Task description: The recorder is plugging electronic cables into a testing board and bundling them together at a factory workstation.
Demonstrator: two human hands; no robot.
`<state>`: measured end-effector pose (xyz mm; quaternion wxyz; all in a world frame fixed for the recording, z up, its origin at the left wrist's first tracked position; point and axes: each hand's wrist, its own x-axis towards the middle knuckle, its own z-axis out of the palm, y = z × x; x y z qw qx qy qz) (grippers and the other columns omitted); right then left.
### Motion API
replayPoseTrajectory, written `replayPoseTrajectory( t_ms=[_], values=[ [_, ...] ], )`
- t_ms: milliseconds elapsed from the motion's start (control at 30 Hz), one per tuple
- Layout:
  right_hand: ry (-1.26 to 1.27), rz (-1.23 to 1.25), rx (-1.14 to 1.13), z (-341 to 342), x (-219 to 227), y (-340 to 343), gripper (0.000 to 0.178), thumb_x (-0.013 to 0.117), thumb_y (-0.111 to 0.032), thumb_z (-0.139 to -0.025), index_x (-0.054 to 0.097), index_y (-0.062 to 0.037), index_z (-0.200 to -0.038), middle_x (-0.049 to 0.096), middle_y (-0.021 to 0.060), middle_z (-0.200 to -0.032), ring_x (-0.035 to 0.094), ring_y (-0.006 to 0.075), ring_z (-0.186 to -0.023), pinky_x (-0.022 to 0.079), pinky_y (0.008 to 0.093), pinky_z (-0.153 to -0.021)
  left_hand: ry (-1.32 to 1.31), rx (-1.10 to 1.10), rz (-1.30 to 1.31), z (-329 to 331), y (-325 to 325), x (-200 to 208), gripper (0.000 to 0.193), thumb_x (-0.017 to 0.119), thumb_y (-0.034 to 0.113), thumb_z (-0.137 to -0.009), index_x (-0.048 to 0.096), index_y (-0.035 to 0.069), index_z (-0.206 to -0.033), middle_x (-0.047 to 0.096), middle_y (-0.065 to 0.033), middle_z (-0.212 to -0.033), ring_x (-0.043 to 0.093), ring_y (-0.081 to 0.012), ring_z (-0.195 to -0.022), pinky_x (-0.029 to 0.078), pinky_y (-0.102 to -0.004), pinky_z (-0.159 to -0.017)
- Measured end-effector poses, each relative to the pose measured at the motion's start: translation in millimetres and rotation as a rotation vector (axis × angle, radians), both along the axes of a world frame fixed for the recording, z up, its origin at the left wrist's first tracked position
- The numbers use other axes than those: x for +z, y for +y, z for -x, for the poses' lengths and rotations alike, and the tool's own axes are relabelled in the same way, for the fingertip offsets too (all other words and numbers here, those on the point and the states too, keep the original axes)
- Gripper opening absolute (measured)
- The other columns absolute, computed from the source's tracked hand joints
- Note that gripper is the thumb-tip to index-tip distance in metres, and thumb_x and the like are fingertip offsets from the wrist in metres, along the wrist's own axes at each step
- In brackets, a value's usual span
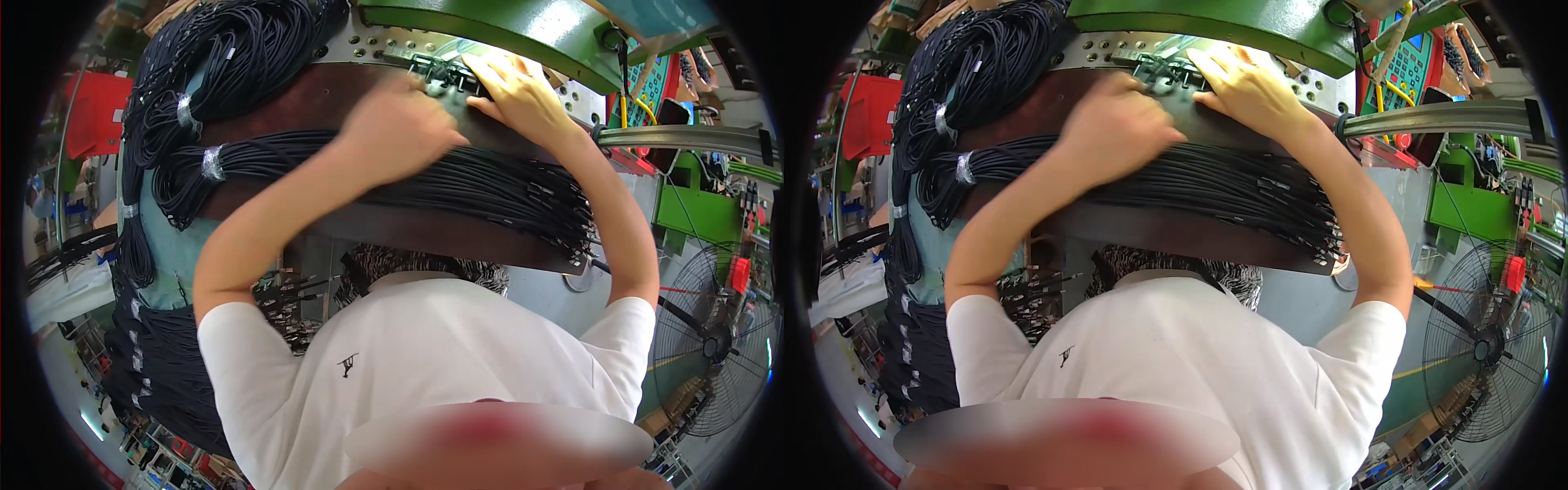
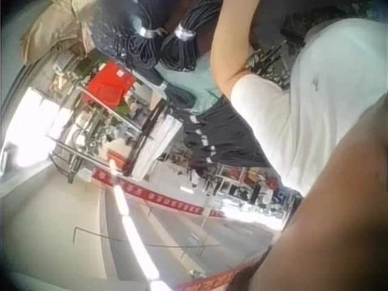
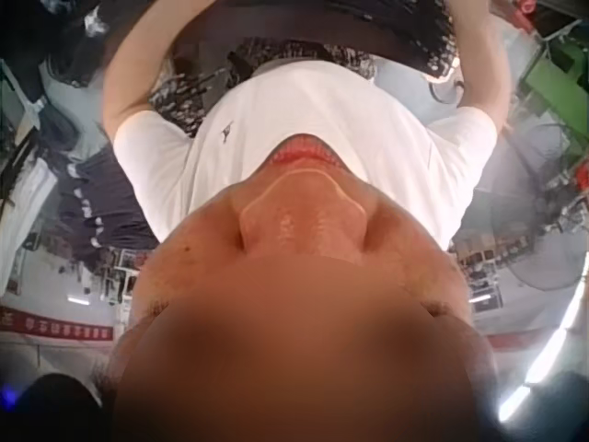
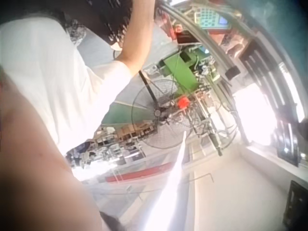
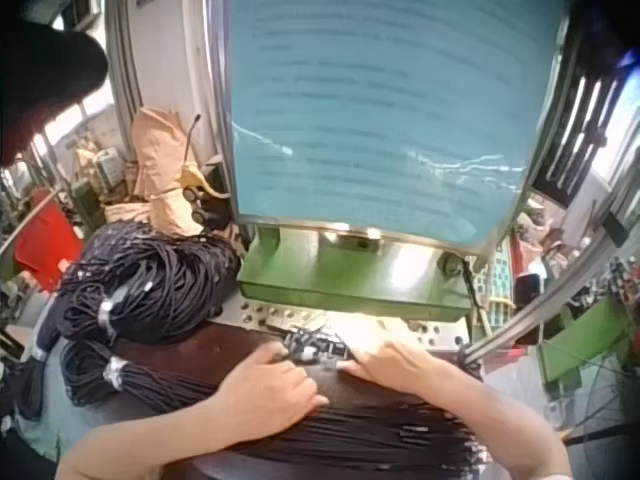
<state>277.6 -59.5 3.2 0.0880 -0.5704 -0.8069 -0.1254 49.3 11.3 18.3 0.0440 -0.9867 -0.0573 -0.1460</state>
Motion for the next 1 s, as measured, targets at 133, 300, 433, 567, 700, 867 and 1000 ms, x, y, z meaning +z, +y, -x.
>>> replayPoseTrajectory(
  t_ms=[133,300,433,567,700,867,1000],
  values=[
    [0.139,0.035,0.056,-4.1,37.9,-10.9,0.043,0.064,-0.038,-0.087,0.063,-0.0048,-0.113,0.066,0.0132,-0.099,0.061,0.032,-0.095,0.049,0.0402,-0.084,0.077,0.469,-0.299,44.3,108.8,3.7,0.028,0.059,0.038,-0.087,0.065,0.017,-0.104,0.067,0.0039,-0.098,0.062,-0.0142,-0.091,0.039,-0.0425,-0.077],
    [0.632,0.512,-0.238,-12.6,47.7,0.4,0.052,0.048,-0.044,-0.099,0.052,0.0014,-0.072,0.048,0.0146,-0.058,0.045,0.026,-0.056,0.041,0.0395,-0.06,-0.035,0.15,0.057,2.2,69.0,-1.7,0.038,0.063,0.039,-0.087,0.064,0.011,-0.112,0.065,-0.0065,-0.102,0.061,-0.0225,-0.092,0.04,-0.0362,-0.084],
    [0.784,0.447,-0.284,-13.2,35.5,-3.9,0.041,0.05,-0.035,-0.1,0.063,-0.0003,-0.083,0.051,0.003,-0.059,0.042,0.0119,-0.055,0.038,0.0324,-0.054,-0.027,0.174,0.416,-6.6,66.6,-4.7,0.025,0.064,0.025,-0.089,0.062,0.007,-0.106,0.064,-0.0098,-0.101,0.063,-0.0315,-0.09,0.05,-0.0385,-0.074],
    [0.859,0.472,-0.446,-13.6,33.9,-8.2,0.041,0.049,-0.038,-0.098,0.068,-0.0025,-0.09,0.066,0.0117,-0.069,0.054,0.0193,-0.051,0.044,0.0361,-0.055,-0.081,0.158,0.329,-8.9,50.7,-14.6,0.026,0.062,0.025,-0.09,0.061,0.008,-0.109,0.065,-0.0089,-0.102,0.063,-0.0315,-0.09,0.051,-0.0376,-0.072],
    [0.489,0.113,-0.177,-12.9,51.5,-56.0,0.028,0.055,-0.031,-0.095,0.069,-0.007,-0.098,0.066,0.015,-0.081,0.064,0.0332,-0.082,0.05,0.0399,-0.072,-0.116,0.155,0.345,-1.3,53.2,-19.7,0.027,0.06,0.03,-0.09,0.064,0.009,-0.107,0.065,-0.0073,-0.1,0.065,-0.0284,-0.085,0.051,-0.0377,-0.07],
    [0.578,-0.046,-0.559,-35.0,103.3,-202.9,0.019,0.062,-0.014,-0.091,0.068,-0.0023,-0.104,0.067,0.0106,-0.098,0.061,0.0296,-0.092,0.05,0.0357,-0.081,-0.241,0.168,0.403,24.1,5.9,9.1,0.035,0.062,0.032,-0.089,0.062,0.005,-0.111,0.063,-0.013,-0.104,0.063,-0.0307,-0.093,0.051,-0.0385,-0.074],
    [0.222,0.0,-0.86,-69.2,61.3,-276.5,0.025,0.061,-0.016,-0.092,0.063,-0.0045,-0.115,0.067,0.0113,-0.106,0.062,0.0304,-0.098,0.05,0.0359,-0.084,-0.028,0.135,0.298,56.2,-11.0,22.5,0.039,0.067,0.021,-0.085,0.06,0.007,-0.121,0.063,-0.0147,-0.103,0.062,-0.03,-0.088,0.05,-0.038,-0.079]
  ],
)
